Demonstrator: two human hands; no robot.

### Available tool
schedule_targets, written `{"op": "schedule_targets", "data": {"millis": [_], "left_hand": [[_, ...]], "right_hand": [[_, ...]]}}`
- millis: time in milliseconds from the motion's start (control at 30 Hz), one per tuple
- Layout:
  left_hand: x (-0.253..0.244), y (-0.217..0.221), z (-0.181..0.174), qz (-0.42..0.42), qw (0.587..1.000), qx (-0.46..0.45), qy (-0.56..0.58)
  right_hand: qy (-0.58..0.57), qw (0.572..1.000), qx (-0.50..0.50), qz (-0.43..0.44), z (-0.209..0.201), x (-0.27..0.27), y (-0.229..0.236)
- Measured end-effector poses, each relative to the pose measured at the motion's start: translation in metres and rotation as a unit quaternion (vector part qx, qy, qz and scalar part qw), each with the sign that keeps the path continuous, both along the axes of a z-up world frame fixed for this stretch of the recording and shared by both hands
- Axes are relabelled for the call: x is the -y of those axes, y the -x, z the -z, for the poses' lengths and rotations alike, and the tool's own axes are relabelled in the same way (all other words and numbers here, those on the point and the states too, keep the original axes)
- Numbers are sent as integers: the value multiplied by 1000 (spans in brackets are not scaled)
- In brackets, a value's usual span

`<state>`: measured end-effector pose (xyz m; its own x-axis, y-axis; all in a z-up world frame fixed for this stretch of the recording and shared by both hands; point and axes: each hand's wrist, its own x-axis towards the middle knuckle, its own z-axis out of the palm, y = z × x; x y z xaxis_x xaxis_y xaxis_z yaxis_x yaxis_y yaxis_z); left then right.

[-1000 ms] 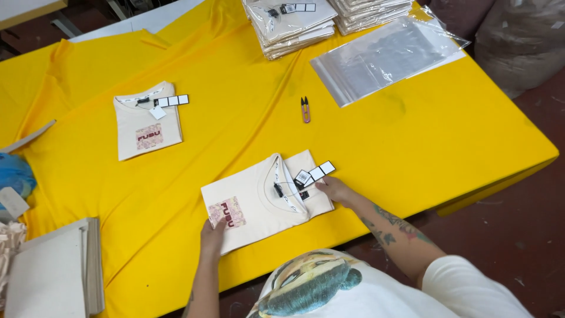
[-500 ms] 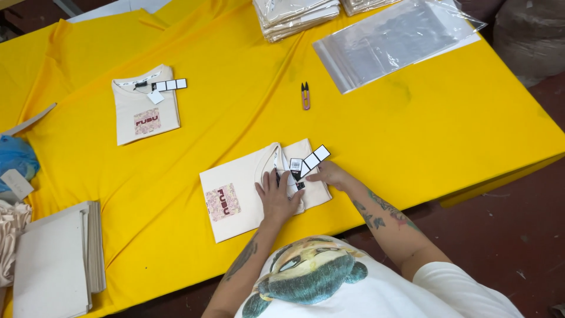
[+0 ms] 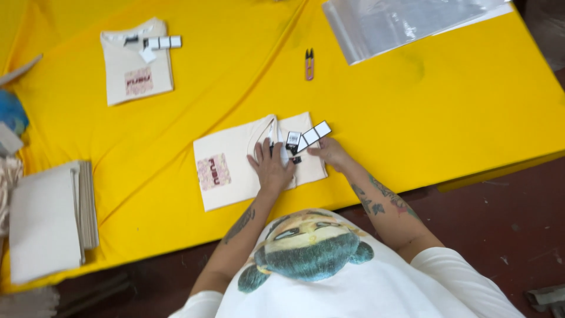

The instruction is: Folding t-shirts into uniform shapes on a work table in a factory setting.

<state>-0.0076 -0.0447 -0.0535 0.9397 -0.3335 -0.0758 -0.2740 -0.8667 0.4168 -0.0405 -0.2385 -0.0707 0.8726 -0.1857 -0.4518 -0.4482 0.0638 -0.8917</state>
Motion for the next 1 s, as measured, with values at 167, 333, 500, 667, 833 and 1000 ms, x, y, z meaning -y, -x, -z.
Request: {"op": "schedule_targets", "data": {"millis": [167, 333, 500, 667, 833, 1000], "left_hand": [[2, -22, 16, 24, 996, 84, 7], [23, -44, 46, 193, 972, 126, -43], [22, -75, 51, 182, 983, 19, 14], [-9, -89, 25, 54, 965, -142, 212], [-87, -31, -8, -404, 664, -157, 610], [-99, -16, -1, -287, 868, 75, 397]], "right_hand": [[44, 999, -24, 8, 2, 6, -7], [54, 998, -19, 3, 23, 12, -12], [1, 1000, -14, -10, 19, 17, -12], [-20, 999, -2, -29, 44, 26, -19], [-15, 999, -7, -31, 35, 29, -17], [-10, 1000, 11, -27, 4, 20, -21]]}}
